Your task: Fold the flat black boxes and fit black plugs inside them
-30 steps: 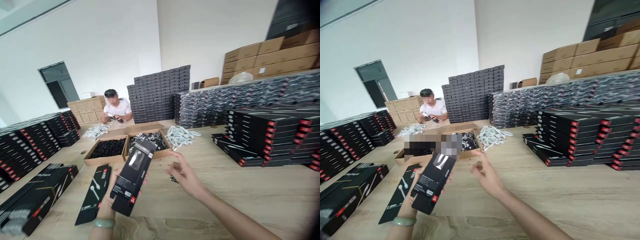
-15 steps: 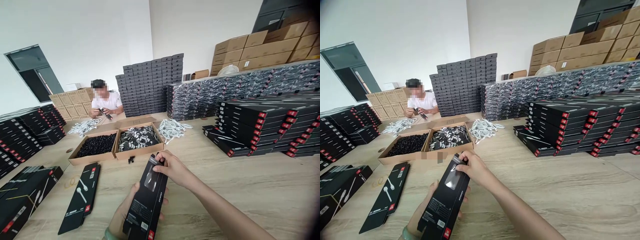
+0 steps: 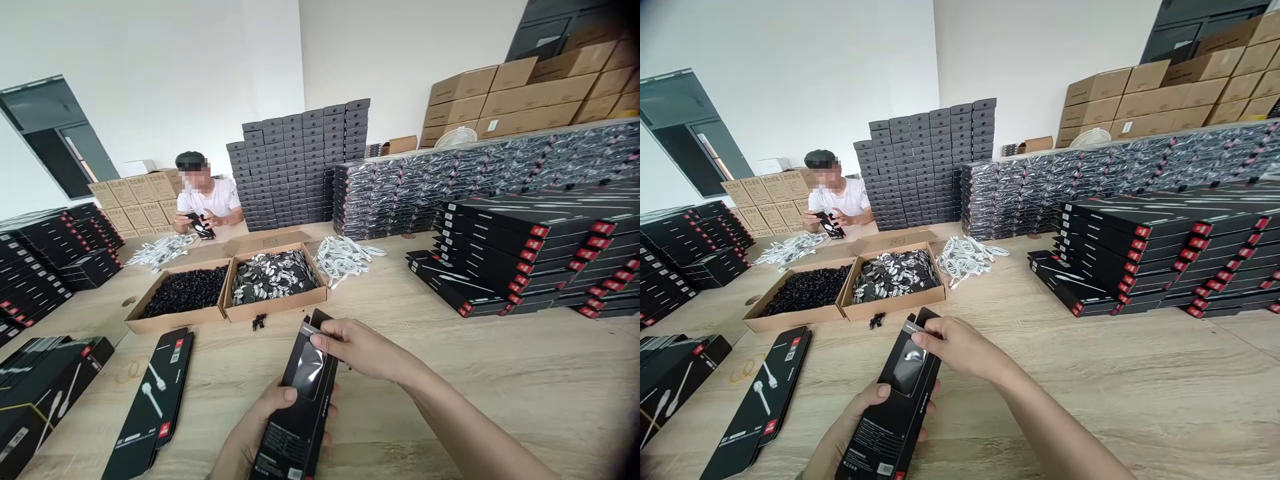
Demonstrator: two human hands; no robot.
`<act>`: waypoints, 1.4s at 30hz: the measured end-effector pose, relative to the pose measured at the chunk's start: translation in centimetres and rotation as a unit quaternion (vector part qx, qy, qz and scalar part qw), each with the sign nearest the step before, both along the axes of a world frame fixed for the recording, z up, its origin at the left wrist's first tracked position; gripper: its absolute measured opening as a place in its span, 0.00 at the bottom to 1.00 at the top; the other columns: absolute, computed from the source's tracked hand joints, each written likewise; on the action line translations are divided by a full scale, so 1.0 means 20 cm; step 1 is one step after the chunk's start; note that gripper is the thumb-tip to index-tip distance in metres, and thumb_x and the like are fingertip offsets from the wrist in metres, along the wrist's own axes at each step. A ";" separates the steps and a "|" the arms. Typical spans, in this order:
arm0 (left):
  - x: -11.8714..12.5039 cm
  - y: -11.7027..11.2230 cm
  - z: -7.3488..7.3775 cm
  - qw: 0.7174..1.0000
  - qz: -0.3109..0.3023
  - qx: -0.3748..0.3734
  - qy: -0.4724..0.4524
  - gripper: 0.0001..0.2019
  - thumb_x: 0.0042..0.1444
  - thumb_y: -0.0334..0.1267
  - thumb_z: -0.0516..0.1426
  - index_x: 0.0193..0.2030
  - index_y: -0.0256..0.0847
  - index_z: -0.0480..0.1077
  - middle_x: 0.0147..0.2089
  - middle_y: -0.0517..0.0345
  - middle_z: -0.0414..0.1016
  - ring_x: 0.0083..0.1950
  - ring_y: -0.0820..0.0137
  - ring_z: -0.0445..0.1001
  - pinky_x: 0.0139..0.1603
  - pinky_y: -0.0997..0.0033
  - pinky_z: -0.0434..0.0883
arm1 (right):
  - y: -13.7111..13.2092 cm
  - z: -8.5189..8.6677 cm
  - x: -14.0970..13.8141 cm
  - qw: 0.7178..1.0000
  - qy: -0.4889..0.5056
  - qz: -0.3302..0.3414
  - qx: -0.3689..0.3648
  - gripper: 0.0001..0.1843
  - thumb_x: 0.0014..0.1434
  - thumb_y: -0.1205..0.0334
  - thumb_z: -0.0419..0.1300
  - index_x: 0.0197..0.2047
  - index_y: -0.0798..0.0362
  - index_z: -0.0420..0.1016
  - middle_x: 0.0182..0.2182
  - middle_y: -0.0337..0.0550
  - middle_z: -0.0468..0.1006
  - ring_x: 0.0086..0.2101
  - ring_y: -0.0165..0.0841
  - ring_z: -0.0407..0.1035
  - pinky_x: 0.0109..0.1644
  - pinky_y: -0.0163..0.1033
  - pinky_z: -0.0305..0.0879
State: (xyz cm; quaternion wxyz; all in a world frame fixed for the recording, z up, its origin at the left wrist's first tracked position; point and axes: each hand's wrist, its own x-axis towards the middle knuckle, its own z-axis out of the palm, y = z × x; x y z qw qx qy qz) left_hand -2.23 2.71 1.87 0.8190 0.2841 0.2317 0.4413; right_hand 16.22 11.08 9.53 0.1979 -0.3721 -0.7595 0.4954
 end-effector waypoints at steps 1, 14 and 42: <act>0.01 -0.01 0.01 1.000 0.001 0.011 -0.003 0.26 0.45 0.44 0.65 0.51 0.33 0.74 0.54 0.37 0.76 0.49 0.52 0.77 0.40 0.57 0.77 | 0.00 0.01 0.00 1.000 0.016 -0.007 0.006 0.25 0.59 0.38 0.56 0.28 0.53 0.68 0.24 0.36 0.67 0.25 0.28 0.61 0.26 0.32 0.57; 0.02 0.00 0.05 0.966 0.234 -0.091 0.055 0.14 0.48 0.40 0.68 0.41 0.37 0.77 0.36 0.49 0.84 0.36 0.63 0.82 0.41 0.67 0.76 | -0.04 -0.05 -0.07 0.992 0.096 -0.062 -0.048 0.32 0.59 0.42 0.58 0.61 0.49 0.59 0.49 0.47 0.69 0.39 0.34 0.68 0.43 0.42 0.67; -0.04 0.08 0.00 0.800 0.542 -0.005 0.258 0.28 0.54 0.61 0.55 0.41 0.34 0.77 0.44 0.42 0.81 0.50 0.55 0.77 0.51 0.62 0.73 | 0.01 -0.15 -0.07 0.986 0.089 -0.006 -0.142 0.17 0.53 0.47 0.64 0.37 0.52 0.77 0.33 0.40 0.80 0.35 0.38 0.73 0.39 0.38 0.65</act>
